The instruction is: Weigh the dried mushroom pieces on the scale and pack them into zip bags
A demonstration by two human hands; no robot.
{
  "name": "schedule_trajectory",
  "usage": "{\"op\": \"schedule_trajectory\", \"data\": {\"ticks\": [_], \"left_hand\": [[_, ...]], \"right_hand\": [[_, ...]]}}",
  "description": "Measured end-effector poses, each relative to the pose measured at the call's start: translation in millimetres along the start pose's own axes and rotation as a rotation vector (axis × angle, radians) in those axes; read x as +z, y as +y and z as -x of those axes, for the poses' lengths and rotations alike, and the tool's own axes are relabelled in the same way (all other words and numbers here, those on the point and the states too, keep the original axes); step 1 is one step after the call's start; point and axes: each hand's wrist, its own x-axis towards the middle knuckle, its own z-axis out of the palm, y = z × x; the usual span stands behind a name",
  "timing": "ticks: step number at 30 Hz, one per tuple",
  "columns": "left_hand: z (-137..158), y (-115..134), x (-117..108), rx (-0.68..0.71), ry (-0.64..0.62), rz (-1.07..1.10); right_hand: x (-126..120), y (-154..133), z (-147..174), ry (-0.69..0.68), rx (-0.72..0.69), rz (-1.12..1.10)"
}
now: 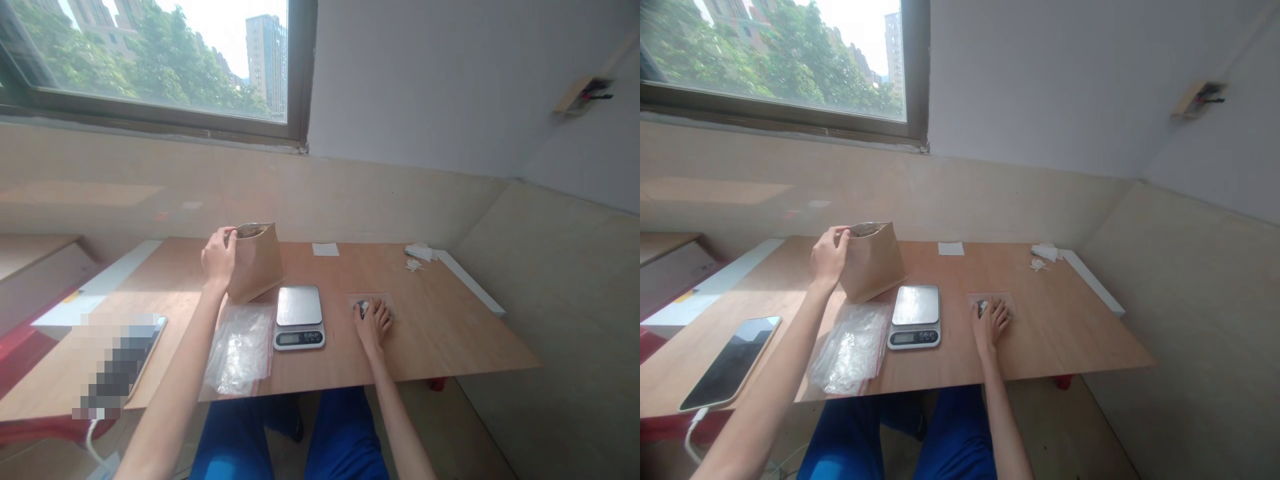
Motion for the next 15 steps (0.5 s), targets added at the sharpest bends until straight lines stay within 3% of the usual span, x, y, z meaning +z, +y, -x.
{"op": "schedule_trajectory", "data": {"ticks": [5, 7, 11, 13, 15], "left_hand": [[32, 7, -8, -0.145, 0.114, -0.009], [49, 12, -15, -0.191, 0.07, -0.01], [86, 16, -28, -0.216, -0.116, 0.013], [102, 15, -30, -0.206, -0.156, -0.003], [115, 11, -29, -0.185, -0.143, 0.004]], "right_hand": [[-4, -26, -30, -0.018, 0.074, -0.146], [-20, -48, -22, 0.045, -0.001, -0.307], [-71, -97, 21, 0.082, -0.515, -0.779], [-94, -118, 42, -0.013, -0.806, -0.872], [-109, -135, 56, -0.101, -0.986, -0.872]]}}
